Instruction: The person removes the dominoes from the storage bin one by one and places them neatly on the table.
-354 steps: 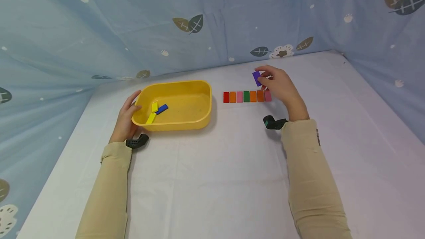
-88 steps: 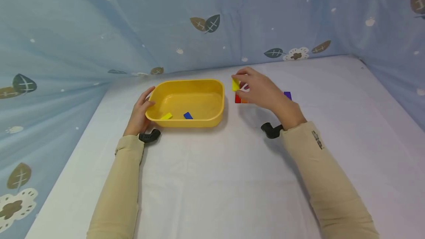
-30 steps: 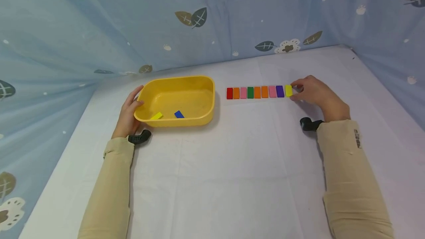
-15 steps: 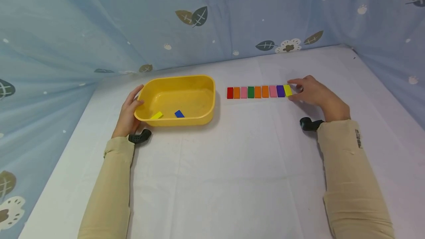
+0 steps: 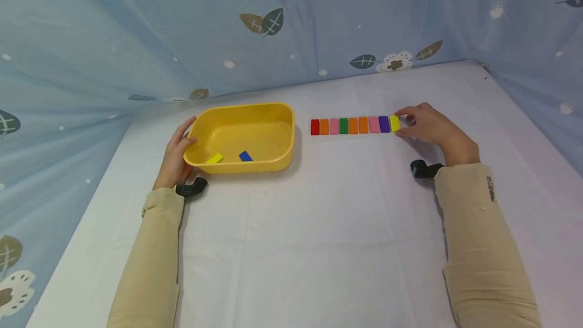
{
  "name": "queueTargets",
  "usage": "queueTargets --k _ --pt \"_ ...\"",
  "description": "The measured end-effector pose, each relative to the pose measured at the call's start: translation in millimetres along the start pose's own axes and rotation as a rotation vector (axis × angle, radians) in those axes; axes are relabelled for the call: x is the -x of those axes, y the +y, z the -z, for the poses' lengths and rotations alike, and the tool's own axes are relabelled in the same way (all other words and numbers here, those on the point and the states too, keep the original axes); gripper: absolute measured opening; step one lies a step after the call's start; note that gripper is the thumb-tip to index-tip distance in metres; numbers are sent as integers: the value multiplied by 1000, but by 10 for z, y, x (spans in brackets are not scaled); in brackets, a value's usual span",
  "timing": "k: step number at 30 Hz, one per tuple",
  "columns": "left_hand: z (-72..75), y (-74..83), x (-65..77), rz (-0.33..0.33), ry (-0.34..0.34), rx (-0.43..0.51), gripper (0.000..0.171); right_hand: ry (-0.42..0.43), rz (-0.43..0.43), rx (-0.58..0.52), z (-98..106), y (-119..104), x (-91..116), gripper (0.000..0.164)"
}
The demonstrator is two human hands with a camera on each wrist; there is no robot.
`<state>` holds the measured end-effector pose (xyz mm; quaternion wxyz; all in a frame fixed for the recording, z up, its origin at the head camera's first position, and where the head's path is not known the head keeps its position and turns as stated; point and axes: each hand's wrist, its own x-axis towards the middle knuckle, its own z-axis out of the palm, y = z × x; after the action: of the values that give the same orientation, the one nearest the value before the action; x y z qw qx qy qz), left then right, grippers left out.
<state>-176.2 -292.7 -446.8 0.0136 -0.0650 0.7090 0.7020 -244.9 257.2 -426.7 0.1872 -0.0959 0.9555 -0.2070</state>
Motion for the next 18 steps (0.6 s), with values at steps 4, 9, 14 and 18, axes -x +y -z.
queueTargets --k 4,9,14,18 --pt "5 -3 -5 2 2 -2 50 0 7 6 5 -9 9 60" --pt "12 -10 -18 -5 1 -1 49 0 10 14 10 -16 14 59" --pt "21 -24 -26 -7 -2 2 48 -10 3 0 23 -27 22 64" --pt "20 -26 -23 -2 -1 -4 48 -41 21 -59 62 -55 56 64"
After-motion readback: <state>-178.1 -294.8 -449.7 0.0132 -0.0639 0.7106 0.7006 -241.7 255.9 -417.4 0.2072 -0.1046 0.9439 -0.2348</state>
